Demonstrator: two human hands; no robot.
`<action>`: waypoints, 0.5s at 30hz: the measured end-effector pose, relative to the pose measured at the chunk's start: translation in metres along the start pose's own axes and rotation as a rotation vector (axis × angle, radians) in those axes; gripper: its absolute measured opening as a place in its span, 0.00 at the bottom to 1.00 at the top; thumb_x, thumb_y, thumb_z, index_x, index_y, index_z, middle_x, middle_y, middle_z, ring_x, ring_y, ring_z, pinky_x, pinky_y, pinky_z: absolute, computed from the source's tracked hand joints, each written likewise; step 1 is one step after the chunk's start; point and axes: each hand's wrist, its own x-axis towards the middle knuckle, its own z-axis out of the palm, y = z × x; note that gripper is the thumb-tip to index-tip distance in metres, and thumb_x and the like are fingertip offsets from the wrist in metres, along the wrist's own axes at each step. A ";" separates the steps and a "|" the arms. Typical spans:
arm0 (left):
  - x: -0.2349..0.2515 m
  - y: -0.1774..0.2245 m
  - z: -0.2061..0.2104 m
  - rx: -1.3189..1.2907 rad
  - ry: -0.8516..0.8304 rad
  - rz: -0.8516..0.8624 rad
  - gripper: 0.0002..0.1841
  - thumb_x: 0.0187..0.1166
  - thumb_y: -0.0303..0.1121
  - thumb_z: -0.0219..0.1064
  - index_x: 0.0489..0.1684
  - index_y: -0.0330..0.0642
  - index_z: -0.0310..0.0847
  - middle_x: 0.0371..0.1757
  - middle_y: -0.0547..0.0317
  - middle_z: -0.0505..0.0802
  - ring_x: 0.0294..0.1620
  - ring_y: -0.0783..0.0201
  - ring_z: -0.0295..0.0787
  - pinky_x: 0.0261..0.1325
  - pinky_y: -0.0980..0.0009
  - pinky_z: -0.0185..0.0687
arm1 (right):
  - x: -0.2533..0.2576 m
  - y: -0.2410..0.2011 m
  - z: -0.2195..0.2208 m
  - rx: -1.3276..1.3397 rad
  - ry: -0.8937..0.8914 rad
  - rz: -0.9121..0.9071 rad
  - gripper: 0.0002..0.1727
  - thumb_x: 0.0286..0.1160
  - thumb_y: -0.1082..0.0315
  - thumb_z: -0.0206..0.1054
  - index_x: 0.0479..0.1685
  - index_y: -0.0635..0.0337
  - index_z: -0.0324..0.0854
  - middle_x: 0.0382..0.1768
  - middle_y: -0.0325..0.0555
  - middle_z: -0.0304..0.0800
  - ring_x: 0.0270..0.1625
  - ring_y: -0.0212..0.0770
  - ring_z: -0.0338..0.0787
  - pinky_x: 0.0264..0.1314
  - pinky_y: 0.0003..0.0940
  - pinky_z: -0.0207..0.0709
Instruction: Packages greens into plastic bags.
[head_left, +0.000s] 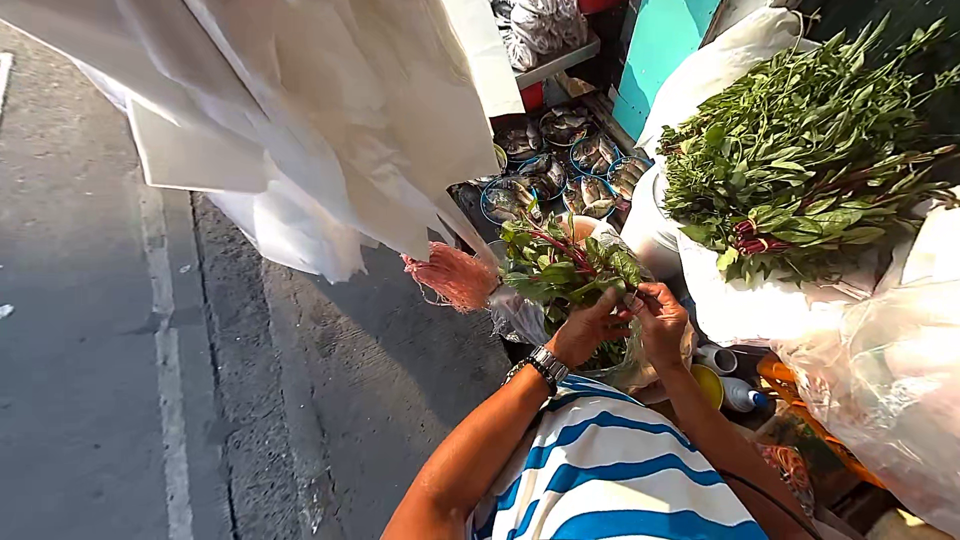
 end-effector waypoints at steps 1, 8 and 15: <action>-0.012 0.002 -0.002 0.222 -0.083 -0.064 0.25 0.84 0.35 0.66 0.76 0.31 0.68 0.60 0.48 0.90 0.55 0.58 0.92 0.59 0.60 0.89 | 0.003 0.002 -0.005 -0.023 -0.015 -0.003 0.12 0.64 0.84 0.70 0.48 0.74 0.84 0.44 0.46 0.90 0.36 0.34 0.93 0.42 0.30 0.93; -0.051 0.022 -0.004 1.541 0.002 0.844 0.35 0.59 0.34 0.83 0.73 0.37 0.79 0.72 0.43 0.86 0.77 0.42 0.77 0.78 0.46 0.73 | -0.018 0.008 0.000 -0.270 -0.247 -0.026 0.10 0.67 0.75 0.72 0.43 0.75 0.87 0.45 0.54 0.88 0.38 0.33 0.92 0.40 0.29 0.91; -0.053 0.006 -0.052 1.772 0.055 0.433 0.35 0.66 0.44 0.79 0.73 0.36 0.77 0.57 0.42 0.93 0.60 0.40 0.89 0.66 0.40 0.77 | -0.049 -0.003 0.019 -0.153 -0.505 0.189 0.12 0.68 0.76 0.74 0.48 0.74 0.87 0.46 0.54 0.89 0.36 0.34 0.92 0.38 0.28 0.91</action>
